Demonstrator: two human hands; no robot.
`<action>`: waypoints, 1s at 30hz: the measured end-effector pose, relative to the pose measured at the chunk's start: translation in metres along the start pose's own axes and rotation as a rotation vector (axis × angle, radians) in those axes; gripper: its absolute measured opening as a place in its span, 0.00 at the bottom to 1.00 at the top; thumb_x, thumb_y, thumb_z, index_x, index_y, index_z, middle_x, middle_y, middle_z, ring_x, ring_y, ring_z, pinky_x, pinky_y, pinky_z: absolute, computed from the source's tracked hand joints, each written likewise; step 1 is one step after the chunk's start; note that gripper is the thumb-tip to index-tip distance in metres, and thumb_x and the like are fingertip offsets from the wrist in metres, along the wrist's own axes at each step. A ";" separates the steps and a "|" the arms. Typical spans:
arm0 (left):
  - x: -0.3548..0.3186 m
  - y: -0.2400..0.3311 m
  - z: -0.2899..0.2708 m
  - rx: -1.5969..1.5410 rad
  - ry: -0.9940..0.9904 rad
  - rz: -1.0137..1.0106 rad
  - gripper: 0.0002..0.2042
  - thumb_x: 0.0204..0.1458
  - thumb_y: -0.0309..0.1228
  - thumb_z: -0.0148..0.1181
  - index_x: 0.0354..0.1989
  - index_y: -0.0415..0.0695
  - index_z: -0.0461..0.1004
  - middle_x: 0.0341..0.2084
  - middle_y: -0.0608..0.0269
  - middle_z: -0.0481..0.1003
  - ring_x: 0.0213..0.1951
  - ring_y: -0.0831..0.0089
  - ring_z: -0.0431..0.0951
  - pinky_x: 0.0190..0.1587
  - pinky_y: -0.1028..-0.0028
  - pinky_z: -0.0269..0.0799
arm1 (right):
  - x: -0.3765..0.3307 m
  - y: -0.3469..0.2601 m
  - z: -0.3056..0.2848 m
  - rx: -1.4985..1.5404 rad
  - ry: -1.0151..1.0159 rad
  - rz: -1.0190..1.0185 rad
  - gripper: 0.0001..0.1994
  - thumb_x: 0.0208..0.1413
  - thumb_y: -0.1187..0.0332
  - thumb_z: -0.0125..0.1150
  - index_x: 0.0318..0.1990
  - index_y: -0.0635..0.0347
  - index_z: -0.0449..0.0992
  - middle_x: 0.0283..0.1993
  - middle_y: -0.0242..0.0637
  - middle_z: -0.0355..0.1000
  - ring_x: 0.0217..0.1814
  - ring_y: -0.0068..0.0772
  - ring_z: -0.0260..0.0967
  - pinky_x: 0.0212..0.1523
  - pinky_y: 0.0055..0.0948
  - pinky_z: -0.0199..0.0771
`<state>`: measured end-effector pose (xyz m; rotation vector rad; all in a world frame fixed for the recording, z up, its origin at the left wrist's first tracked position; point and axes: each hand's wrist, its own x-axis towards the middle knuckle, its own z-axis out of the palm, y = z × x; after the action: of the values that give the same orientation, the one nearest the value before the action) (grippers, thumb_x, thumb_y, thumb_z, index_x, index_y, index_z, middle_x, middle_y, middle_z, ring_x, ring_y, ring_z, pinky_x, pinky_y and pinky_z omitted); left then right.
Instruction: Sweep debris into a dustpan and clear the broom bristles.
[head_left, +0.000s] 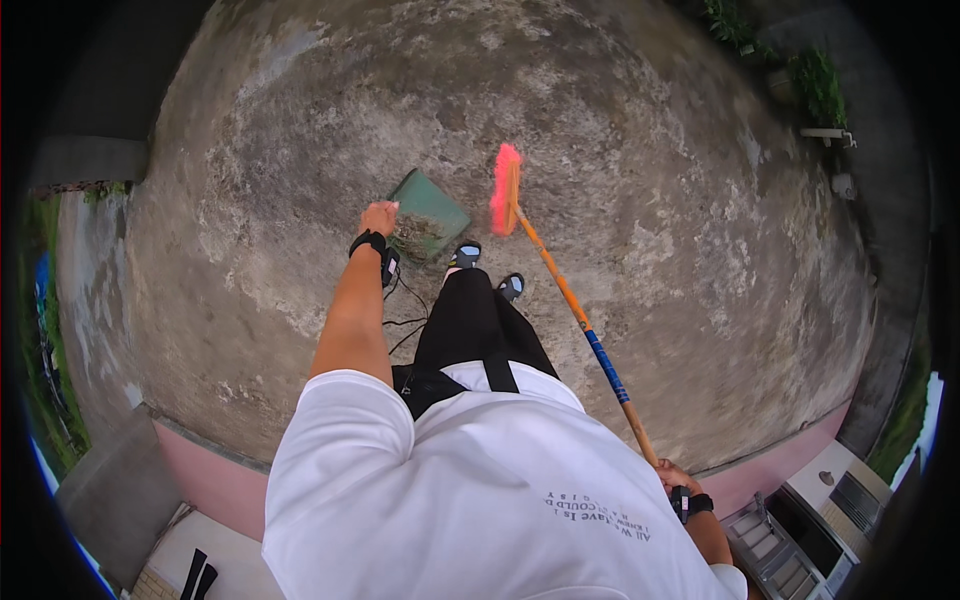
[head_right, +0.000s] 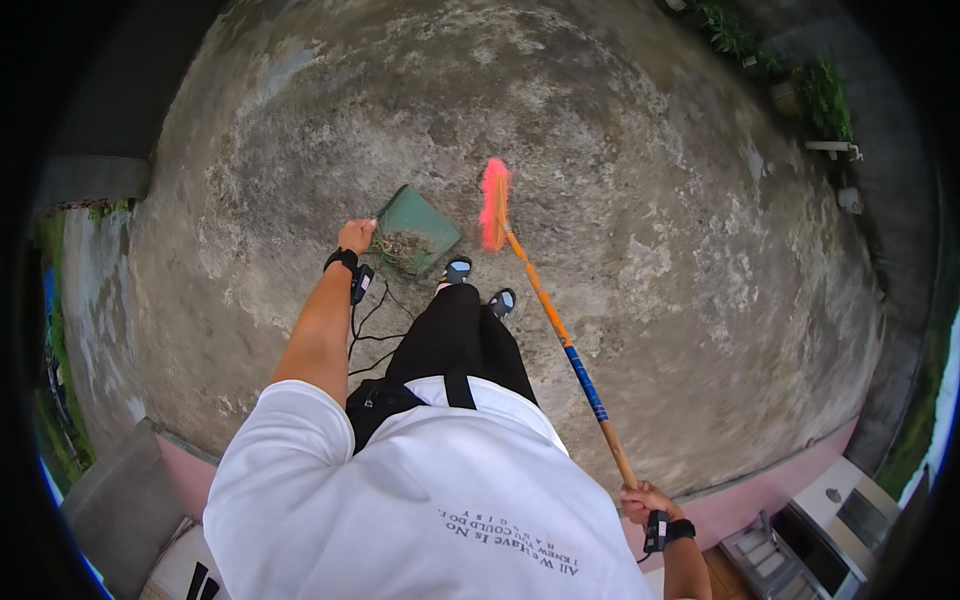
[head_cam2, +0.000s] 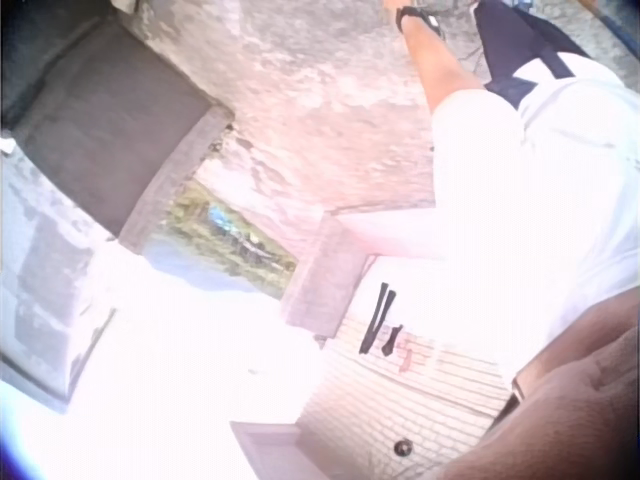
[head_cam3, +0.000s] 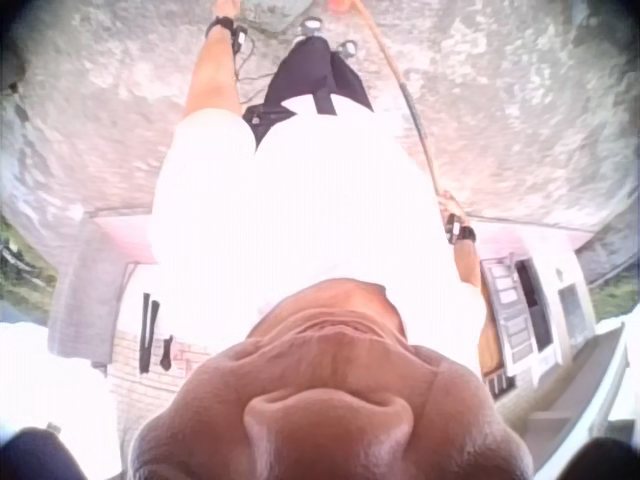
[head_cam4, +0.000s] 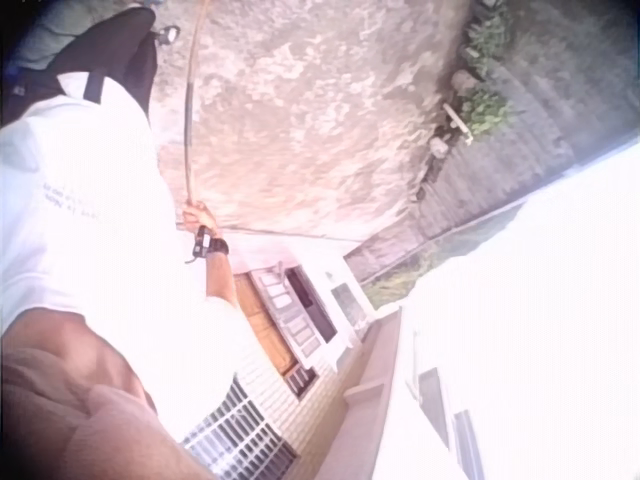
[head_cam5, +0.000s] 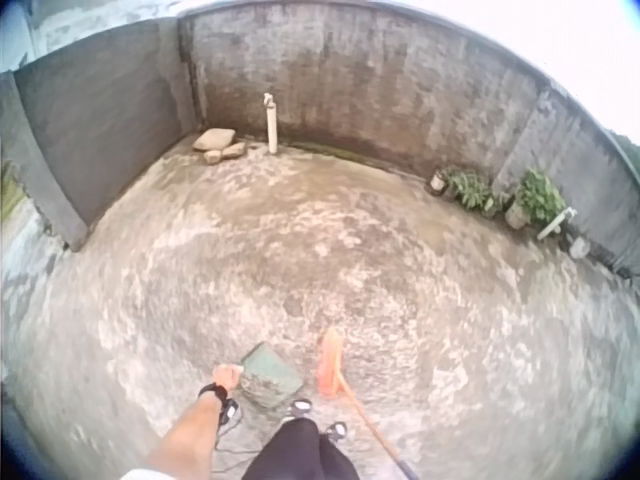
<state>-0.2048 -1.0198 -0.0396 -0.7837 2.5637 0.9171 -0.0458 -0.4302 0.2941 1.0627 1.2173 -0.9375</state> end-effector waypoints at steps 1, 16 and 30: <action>-0.001 0.002 0.002 -0.005 -0.002 -0.004 0.16 0.47 0.43 0.43 0.34 0.47 0.71 0.30 0.54 0.71 0.34 0.56 0.69 0.36 0.61 0.65 | 0.000 -0.003 0.000 -0.051 0.023 -0.030 0.07 0.44 0.73 0.52 0.20 0.54 0.60 0.09 0.20 0.48 0.06 0.12 0.42 0.05 0.16 0.37; 0.009 0.028 0.021 0.093 -0.127 0.208 0.16 0.44 0.44 0.44 0.30 0.46 0.72 0.26 0.51 0.71 0.33 0.53 0.69 0.34 0.62 0.63 | 0.063 -0.010 0.026 0.379 0.147 -0.407 0.07 0.45 0.71 0.50 0.20 0.55 0.59 0.11 0.22 0.51 0.10 0.13 0.48 0.08 0.15 0.49; 0.035 0.047 0.028 0.045 -0.281 0.405 0.19 0.43 0.47 0.45 0.28 0.43 0.73 0.21 0.50 0.71 0.29 0.55 0.71 0.32 0.65 0.65 | 0.237 -0.159 -0.022 0.051 0.531 -0.594 0.05 0.38 0.75 0.45 0.23 0.69 0.64 0.12 0.39 0.62 0.10 0.31 0.60 0.09 0.25 0.57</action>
<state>-0.2583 -0.9849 -0.0534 -0.1055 2.5166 0.9946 -0.1742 -0.4493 0.0391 1.0406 2.0294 -1.1733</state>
